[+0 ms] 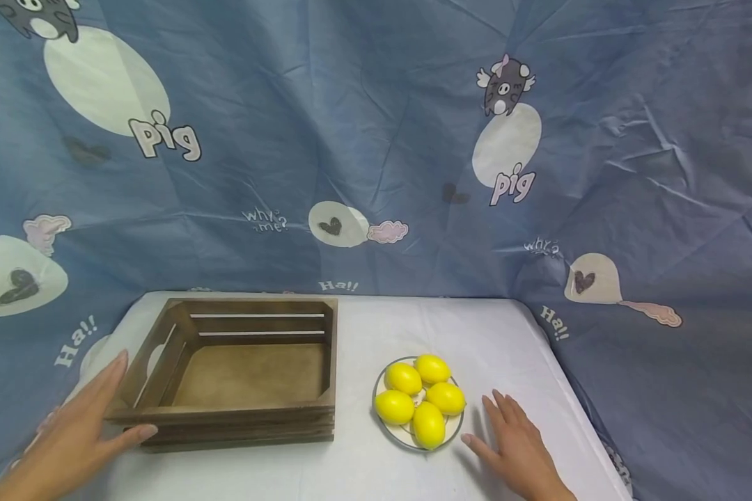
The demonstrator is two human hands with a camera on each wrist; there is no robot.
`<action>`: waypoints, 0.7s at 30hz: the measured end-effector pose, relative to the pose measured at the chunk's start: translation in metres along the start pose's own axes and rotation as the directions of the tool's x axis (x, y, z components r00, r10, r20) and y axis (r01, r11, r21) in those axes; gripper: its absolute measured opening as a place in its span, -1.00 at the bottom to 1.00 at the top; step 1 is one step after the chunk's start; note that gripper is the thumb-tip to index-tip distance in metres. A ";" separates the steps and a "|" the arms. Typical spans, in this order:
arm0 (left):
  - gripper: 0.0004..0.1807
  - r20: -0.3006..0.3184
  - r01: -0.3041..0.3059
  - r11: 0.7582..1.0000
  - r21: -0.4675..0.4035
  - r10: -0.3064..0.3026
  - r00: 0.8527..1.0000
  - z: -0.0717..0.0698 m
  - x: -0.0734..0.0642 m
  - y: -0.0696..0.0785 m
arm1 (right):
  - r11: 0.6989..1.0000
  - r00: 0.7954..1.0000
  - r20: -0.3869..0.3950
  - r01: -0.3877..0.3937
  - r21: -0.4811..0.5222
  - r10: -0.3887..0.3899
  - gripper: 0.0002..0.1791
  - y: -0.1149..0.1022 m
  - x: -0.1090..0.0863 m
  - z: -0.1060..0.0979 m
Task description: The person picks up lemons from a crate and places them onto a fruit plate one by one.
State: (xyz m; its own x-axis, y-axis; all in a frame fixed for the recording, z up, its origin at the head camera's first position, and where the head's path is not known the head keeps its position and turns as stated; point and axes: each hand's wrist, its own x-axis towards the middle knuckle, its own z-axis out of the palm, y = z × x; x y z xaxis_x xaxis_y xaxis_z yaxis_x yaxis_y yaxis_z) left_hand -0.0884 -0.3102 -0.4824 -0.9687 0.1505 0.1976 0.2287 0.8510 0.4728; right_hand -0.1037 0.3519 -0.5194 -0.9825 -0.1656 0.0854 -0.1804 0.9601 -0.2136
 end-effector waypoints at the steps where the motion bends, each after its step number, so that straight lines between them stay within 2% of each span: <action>1: 0.40 -0.004 0.009 1.000 -0.008 -0.009 1.000 -0.001 0.000 0.001 | 1.000 1.000 0.012 -0.015 -0.009 0.015 -0.06 -0.002 0.001 0.002; 4: 0.37 -0.036 0.016 1.000 -0.019 -0.017 0.999 -0.003 0.002 0.005 | 0.996 0.995 0.046 -0.084 0.007 0.084 -0.19 -0.008 0.005 0.006; 6: 0.35 -0.050 0.019 1.000 -0.024 -0.020 0.999 -0.004 0.004 0.008 | 0.986 0.986 0.076 -0.151 0.064 0.146 -0.29 -0.013 0.009 0.008; 8: 0.33 -0.059 0.014 0.999 -0.032 -0.016 0.998 -0.005 0.005 0.012 | 0.962 0.971 0.114 -0.226 0.150 0.210 -0.39 -0.017 0.015 0.010; 12: 0.31 -0.049 0.017 0.999 -0.046 -0.019 0.999 -0.004 0.007 0.019 | 0.904 0.940 0.182 -0.330 0.270 0.289 -0.45 -0.024 0.023 0.015; 14: 0.32 -0.033 0.031 0.999 -0.045 -0.033 0.999 -0.004 0.008 0.022 | 0.893 0.934 0.191 -0.347 0.287 0.302 -0.46 -0.026 0.025 0.017; 21: 0.32 0.024 0.088 0.995 -0.045 -0.087 0.996 -0.005 0.010 0.024 | 0.884 0.931 0.199 -0.355 0.305 0.305 -0.54 -0.027 0.028 0.023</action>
State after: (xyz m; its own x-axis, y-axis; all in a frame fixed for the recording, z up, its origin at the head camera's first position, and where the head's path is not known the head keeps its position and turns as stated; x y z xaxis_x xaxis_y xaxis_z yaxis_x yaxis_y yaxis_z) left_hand -0.0918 -0.2909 -0.4644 -0.9869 0.0876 0.1354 0.1465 0.8377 0.5261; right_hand -0.1276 0.3160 -0.5336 -0.9793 0.0936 -0.1794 0.1746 0.8386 -0.5159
